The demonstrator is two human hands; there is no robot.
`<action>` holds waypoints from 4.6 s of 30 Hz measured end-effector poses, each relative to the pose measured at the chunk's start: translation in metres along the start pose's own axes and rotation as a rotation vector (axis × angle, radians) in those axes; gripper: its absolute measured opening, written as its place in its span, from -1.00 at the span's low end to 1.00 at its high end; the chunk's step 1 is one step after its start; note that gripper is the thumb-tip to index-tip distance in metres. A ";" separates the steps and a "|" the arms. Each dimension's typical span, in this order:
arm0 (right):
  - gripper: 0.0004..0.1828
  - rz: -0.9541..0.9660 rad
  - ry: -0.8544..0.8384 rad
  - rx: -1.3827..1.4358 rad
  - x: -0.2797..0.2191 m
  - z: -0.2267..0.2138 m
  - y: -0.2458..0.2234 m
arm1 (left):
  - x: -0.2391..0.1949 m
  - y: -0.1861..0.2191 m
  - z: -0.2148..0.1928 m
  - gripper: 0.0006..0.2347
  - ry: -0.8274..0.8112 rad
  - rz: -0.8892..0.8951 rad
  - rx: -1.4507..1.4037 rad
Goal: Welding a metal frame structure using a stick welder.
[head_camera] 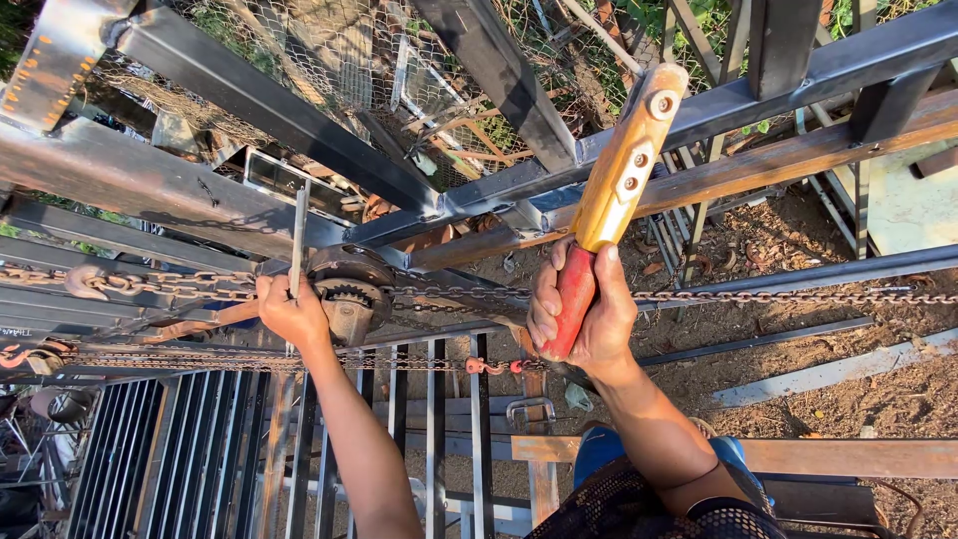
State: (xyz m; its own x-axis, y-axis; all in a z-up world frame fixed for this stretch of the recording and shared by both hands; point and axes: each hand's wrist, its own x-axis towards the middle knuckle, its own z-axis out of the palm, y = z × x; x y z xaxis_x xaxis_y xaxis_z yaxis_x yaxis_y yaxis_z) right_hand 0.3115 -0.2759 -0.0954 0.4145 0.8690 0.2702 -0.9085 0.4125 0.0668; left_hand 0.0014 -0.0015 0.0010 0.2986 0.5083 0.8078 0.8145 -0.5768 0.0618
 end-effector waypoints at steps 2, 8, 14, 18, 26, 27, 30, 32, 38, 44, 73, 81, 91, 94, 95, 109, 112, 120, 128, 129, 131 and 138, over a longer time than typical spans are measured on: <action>-0.42 -0.003 0.003 -0.007 -0.001 -0.001 -0.001 | 0.000 0.002 0.000 -0.87 0.001 -0.007 0.008; -0.43 -0.050 0.031 -0.011 -0.003 0.000 0.002 | 0.000 -0.003 0.000 -0.85 -0.004 0.005 0.008; -0.42 -0.043 0.068 0.010 -0.004 -0.002 -0.002 | -0.001 -0.004 0.001 -0.85 -0.003 0.004 0.011; -0.42 -0.032 0.065 -0.010 -0.004 -0.004 0.000 | -0.001 -0.005 0.002 -0.85 -0.003 -0.001 0.009; -0.41 -0.025 0.033 -0.054 0.002 0.002 -0.001 | -0.001 -0.004 0.001 -0.87 -0.008 -0.005 0.015; -0.41 -0.032 0.027 -0.056 0.002 0.003 -0.001 | -0.001 -0.004 0.001 -0.86 -0.008 -0.002 0.017; -0.42 -0.037 0.017 -0.057 0.002 0.002 -0.001 | -0.001 -0.003 0.001 -0.87 -0.007 0.009 0.018; -0.42 -0.044 0.009 -0.059 0.001 0.002 -0.001 | 0.000 0.001 -0.001 -0.87 -0.011 -0.017 0.022; -0.44 -0.078 0.034 -0.051 -0.002 0.001 0.002 | -0.001 0.001 -0.001 -0.88 -0.011 -0.003 -0.011; -0.43 -0.065 0.058 -0.044 -0.001 0.000 0.000 | -0.001 -0.004 0.001 -0.87 -0.006 0.018 0.014; -0.44 -0.081 0.068 -0.064 -0.002 0.001 -0.005 | -0.001 -0.002 0.002 -0.84 0.006 0.014 0.013; -0.40 -0.042 0.049 -0.135 0.002 0.005 -0.007 | 0.000 -0.001 0.001 -0.86 0.001 0.014 0.014; -0.43 -0.067 0.002 -0.152 0.001 0.004 -0.005 | -0.001 -0.001 0.000 -0.85 0.002 0.011 0.007; -0.44 -0.058 0.004 -0.133 -0.001 0.001 -0.004 | -0.001 -0.001 0.001 -0.86 0.012 0.018 0.011; -0.43 -0.066 0.019 -0.126 -0.002 0.002 -0.003 | 0.000 -0.001 0.001 -0.85 0.007 0.025 -0.015; -0.43 -0.067 0.073 -0.130 -0.002 0.002 -0.002 | -0.002 -0.008 0.004 -0.86 0.009 0.028 0.011; -0.42 -0.056 0.062 -0.148 0.001 0.004 -0.001 | -0.002 -0.005 0.003 -0.86 0.002 0.001 -0.018; -0.44 -0.068 0.034 -0.142 0.002 0.001 0.001 | -0.002 -0.003 0.004 -0.87 0.003 0.002 -0.012; -0.43 -0.117 0.076 -0.129 -0.002 0.001 0.002 | -0.003 0.001 0.002 -0.84 0.008 -0.008 -0.023; -0.43 -0.112 0.079 -0.128 -0.003 0.001 0.001 | -0.003 0.001 0.002 -0.84 0.014 -0.005 -0.031; -0.43 -0.111 0.074 -0.139 -0.002 0.003 0.001 | -0.003 0.002 0.001 -0.84 0.004 -0.008 -0.031; -0.43 -0.093 0.047 -0.181 0.002 0.007 0.002 | -0.003 -0.001 0.002 -0.86 -0.005 0.006 -0.011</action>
State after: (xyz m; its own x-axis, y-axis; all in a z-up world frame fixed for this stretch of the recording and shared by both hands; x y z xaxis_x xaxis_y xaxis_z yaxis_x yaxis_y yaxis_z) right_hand 0.3100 -0.2748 -0.0882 0.5023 0.8347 0.2257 -0.8433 0.5306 -0.0855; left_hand 0.0004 -0.0009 -0.0027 0.3060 0.5076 0.8054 0.8073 -0.5867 0.0631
